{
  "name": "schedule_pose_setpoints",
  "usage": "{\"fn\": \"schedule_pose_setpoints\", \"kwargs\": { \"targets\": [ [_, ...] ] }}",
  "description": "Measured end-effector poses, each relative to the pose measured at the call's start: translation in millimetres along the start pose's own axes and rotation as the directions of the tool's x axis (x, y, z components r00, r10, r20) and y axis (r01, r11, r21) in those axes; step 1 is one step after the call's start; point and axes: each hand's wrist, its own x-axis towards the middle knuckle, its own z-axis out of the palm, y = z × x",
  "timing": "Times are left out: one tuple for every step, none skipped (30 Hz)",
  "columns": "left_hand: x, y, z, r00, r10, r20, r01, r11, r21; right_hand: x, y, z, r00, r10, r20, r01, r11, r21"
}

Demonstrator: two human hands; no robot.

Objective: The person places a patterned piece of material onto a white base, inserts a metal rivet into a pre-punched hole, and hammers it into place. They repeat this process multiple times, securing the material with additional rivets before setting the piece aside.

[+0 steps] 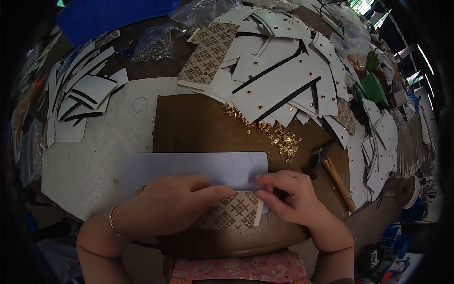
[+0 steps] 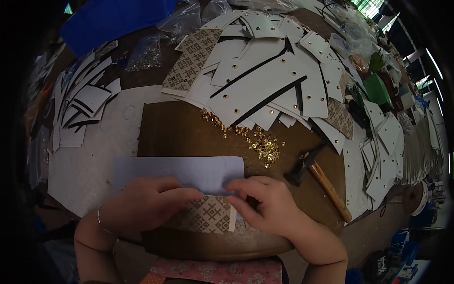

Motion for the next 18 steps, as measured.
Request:
{"fn": "schedule_pose_setpoints", "kwargs": {
  "targets": [
    [0.6,-1.8,2.5,1.0,0.027,-0.008,-0.027,0.999,0.022,-0.6,0.2,0.0,0.998,0.046,0.042,-0.045,0.999,-0.025],
    [1.4,-2.8,4.4,0.998,0.055,-0.015,-0.054,0.998,0.043,-0.8,0.9,0.4,0.998,0.051,0.04,-0.05,0.998,-0.024],
    [2.1,-3.2,5.3,0.998,0.057,-0.011,-0.057,0.998,0.042,-0.2,1.7,0.9,0.998,0.054,0.024,-0.054,0.998,0.026],
    [2.5,-3.5,5.8,0.998,0.057,-0.011,-0.056,0.997,0.055,0.5,2.3,1.0,0.998,0.055,0.009,-0.055,0.996,0.076],
    [2.6,-3.6,6.1,0.998,0.055,-0.013,-0.054,0.996,0.068,0.7,2.4,0.7,0.998,0.055,0.009,-0.055,0.996,0.077],
    [3.0,-3.1,6.6,0.998,0.054,-0.012,-0.053,0.996,0.069,1.0,2.0,0.4,0.998,0.059,0.007,-0.059,0.996,0.066],
    [3.9,-2.2,7.3,0.998,0.053,-0.025,-0.051,0.996,0.073,1.5,1.9,0.3,0.998,0.063,0.006,-0.063,0.997,0.054],
    [4.4,-1.5,7.7,0.998,0.052,-0.037,-0.049,0.996,0.076,1.8,2.2,0.6,0.998,0.062,0.005,-0.062,0.997,0.055],
    [4.9,-1.3,7.5,0.998,0.052,-0.035,-0.05,0.996,0.076,2.1,2.6,1.3,0.997,0.073,-0.008,-0.073,0.995,0.062],
    [5.7,-1.2,7.1,0.998,0.046,-0.039,-0.043,0.996,0.072,2.1,2.7,1.9,0.996,0.086,-0.022,-0.084,0.994,0.068],
    [6.3,-1.0,7.1,0.998,0.039,-0.041,-0.037,0.997,0.068,2.5,2.2,2.2,0.996,0.088,-0.024,-0.086,0.994,0.068],
    [6.5,-0.5,7.1,0.998,0.041,-0.04,-0.039,0.997,0.068,3.2,1.5,2.3,0.995,0.095,-0.032,-0.093,0.994,0.061],
    [6.6,0.1,6.9,0.999,0.021,-0.039,-0.019,0.998,0.054,3.6,1.1,2.3,0.994,0.101,-0.039,-0.099,0.994,0.053],
    [6.8,0.5,6.7,0.999,0.0,-0.038,0.002,0.999,0.042,3.7,1.1,2.3,0.994,0.102,-0.041,-0.099,0.994,0.053],
    [7.1,0.6,6.7,0.999,0.001,-0.037,0.0,0.999,0.043,3.7,1.2,2.3,0.994,0.105,-0.043,-0.103,0.994,0.045],
    [7.3,0.6,7.0,0.999,-0.006,-0.033,0.008,0.999,0.039,3.8,1.3,2.4,0.993,0.108,-0.045,-0.106,0.994,0.036],
    [7.5,0.6,7.2,1.0,-0.015,-0.028,0.016,0.999,0.036,3.7,1.9,2.8,0.993,0.107,-0.045,-0.105,0.994,0.036],
    [7.6,0.4,7.4,1.0,-0.014,-0.028,0.015,0.999,0.036,3.7,3.0,3.3,0.993,0.104,-0.048,-0.102,0.994,0.029]
  ]
}}
